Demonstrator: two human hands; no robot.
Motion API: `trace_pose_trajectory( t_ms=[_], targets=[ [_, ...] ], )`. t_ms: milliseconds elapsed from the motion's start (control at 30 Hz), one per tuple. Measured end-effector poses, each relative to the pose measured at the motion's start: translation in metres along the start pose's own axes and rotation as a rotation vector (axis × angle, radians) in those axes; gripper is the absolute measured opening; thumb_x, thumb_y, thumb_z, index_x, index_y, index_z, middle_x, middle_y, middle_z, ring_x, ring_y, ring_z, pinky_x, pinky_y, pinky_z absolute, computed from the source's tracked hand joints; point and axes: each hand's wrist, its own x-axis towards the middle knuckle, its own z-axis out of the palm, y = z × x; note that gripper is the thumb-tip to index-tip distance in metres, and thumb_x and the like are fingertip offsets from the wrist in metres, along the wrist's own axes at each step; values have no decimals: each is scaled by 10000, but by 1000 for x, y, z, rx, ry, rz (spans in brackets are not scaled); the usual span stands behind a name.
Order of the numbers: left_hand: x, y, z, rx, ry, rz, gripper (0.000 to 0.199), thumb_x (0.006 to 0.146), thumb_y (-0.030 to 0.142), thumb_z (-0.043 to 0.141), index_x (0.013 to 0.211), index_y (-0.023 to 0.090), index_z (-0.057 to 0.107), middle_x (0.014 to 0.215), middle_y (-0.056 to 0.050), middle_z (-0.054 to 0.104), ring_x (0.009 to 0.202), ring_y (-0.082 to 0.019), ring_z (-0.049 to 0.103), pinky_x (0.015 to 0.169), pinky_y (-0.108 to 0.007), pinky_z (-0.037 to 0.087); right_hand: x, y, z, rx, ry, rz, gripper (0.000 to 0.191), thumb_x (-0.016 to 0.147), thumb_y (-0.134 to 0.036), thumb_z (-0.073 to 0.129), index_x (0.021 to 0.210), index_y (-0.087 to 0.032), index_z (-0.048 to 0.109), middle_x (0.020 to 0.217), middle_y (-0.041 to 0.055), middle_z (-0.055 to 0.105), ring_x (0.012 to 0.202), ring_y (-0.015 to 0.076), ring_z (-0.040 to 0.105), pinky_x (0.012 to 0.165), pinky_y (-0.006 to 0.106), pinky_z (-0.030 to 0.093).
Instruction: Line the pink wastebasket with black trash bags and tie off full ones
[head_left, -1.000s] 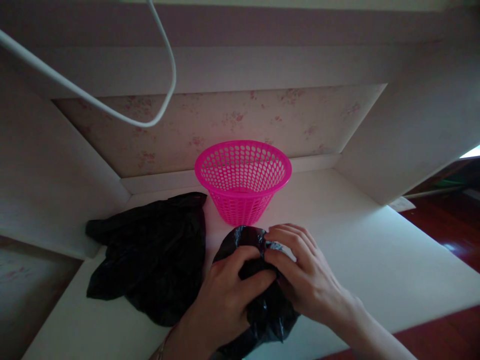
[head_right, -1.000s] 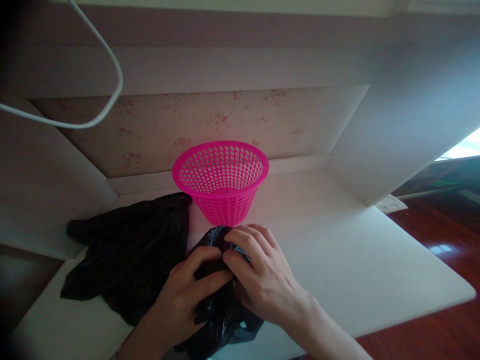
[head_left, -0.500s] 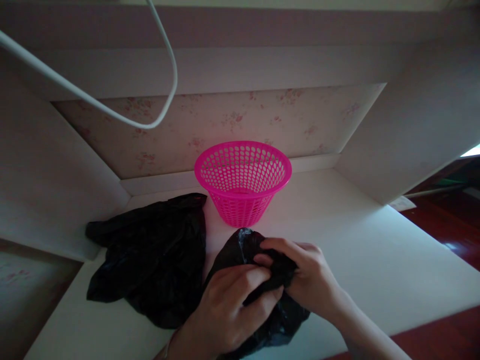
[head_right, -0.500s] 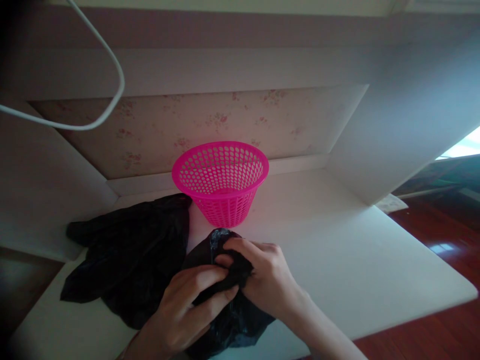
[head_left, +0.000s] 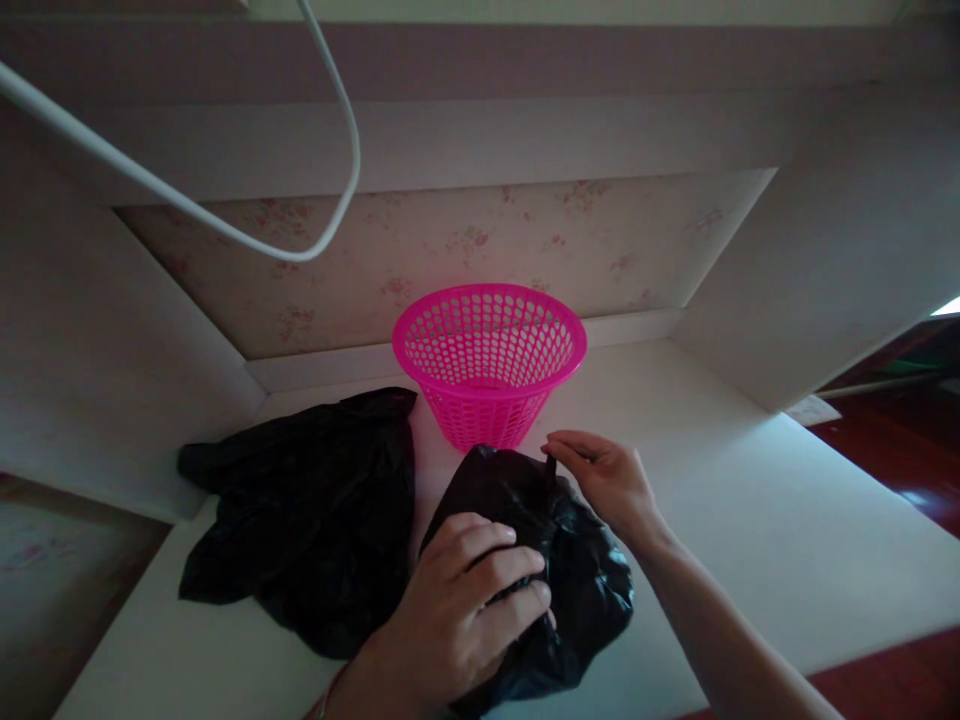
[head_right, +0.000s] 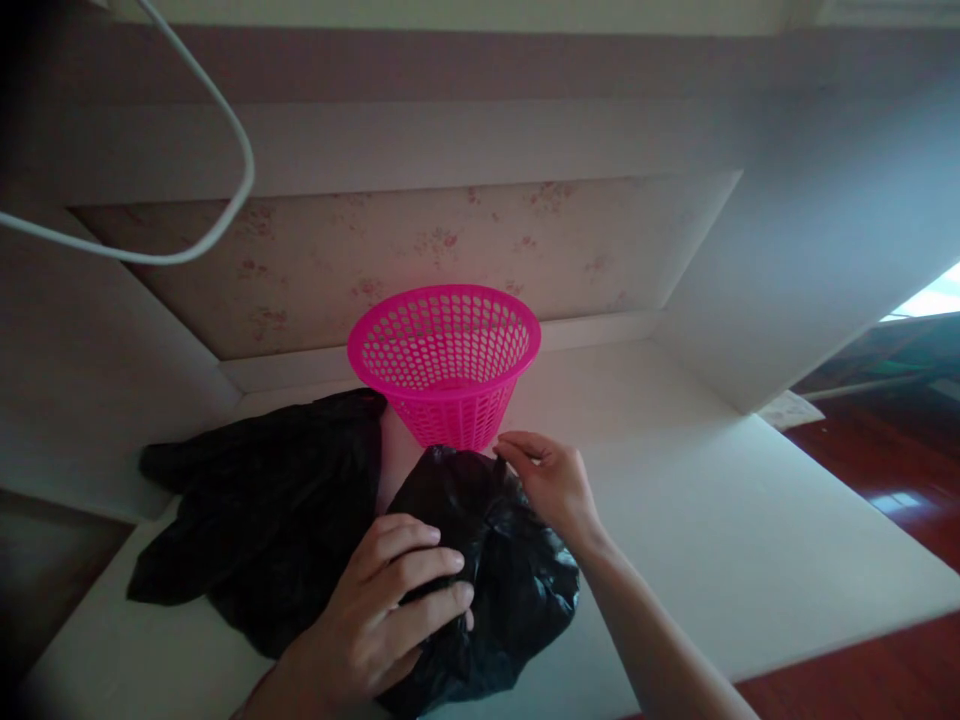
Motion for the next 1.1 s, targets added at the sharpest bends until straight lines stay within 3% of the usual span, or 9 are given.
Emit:
trace_pose_trajectory(
  t_ms=[133, 267, 467, 600, 700, 800, 967, 1033, 1100],
  targets=[
    [-25, 1, 1, -206, -203, -63, 264, 946, 115, 528, 1139, 196, 688, 1041, -30, 799, 1094, -197, 684, 1111, -359, 479, 31, 38, 9, -99, 72, -28, 274, 798, -459, 728, 872, -222, 846, 955, 86, 838, 938, 294, 775, 926, 432, 584],
    [-42, 4, 2, -438, -180, -234, 254, 891, 89, 543, 1032, 216, 711, 975, -45, 775, 978, -189, 710, 971, -324, 555, 29, 42, 16, -129, 70, -99, 225, 832, -421, 713, 873, -242, 843, 949, 63, 837, 896, 264, 772, 912, 409, 585],
    [-18, 9, -15, -579, -268, -512, 133, 950, 284, 695, 843, 219, 741, 981, -47, 746, 894, -166, 726, 877, -263, 566, 1, -18, -2, -111, 155, -359, 232, 937, -419, 689, 987, -237, 823, 1048, 80, 811, 903, 214, 749, 826, 349, 611],
    [15, -4, -13, -579, -191, -623, 228, 981, 374, 658, 897, 202, 782, 1202, -99, 697, 1001, -194, 721, 934, -299, 570, -19, -69, -15, -107, 5, -753, 137, 965, -202, 676, 1005, -244, 799, 933, 48, 809, 863, 188, 752, 776, 321, 616],
    [38, -15, -2, -586, -204, -601, 198, 984, 336, 651, 957, 212, 803, 1383, -100, 646, 1169, -231, 683, 1049, -343, 526, -31, -90, -15, -45, -140, -883, 220, 961, -107, 654, 1083, -249, 769, 947, 36, 808, 887, 181, 751, 796, 314, 618],
    [53, -21, 5, -693, -239, -525, 145, 955, 302, 692, 980, 209, 799, 1135, -63, 763, 1053, -221, 714, 965, -324, 545, -43, -88, -14, -26, -226, -844, 324, 983, -106, 609, 1241, -274, 707, 1059, 53, 799, 972, 204, 747, 847, 347, 617],
    [55, -24, 2, -706, -79, -687, 266, 1004, 379, 619, 919, 206, 803, 954, -39, 761, 910, -196, 707, 836, -282, 528, -68, -57, -23, 253, -43, -649, 313, 1048, -266, 530, 1346, -351, 573, 1388, 83, 667, 1261, 261, 657, 1058, 473, 555],
    [53, -23, 1, -706, -45, -699, 274, 1018, 387, 598, 952, 216, 802, 1002, -39, 762, 958, -195, 704, 879, -284, 522, -78, -48, -23, 115, -167, -551, 254, 1032, -336, 568, 1277, -325, 634, 1454, 104, 615, 1317, 278, 625, 1070, 454, 553],
    [51, -20, 3, -696, -20, -677, 266, 1028, 380, 584, 973, 221, 791, 1030, -41, 762, 996, -198, 698, 922, -298, 518, -85, -43, -14, -141, -352, -500, 408, 944, -406, 701, 1334, -297, 652, 1524, 146, 560, 1359, 331, 596, 1062, 476, 566]
  ],
)
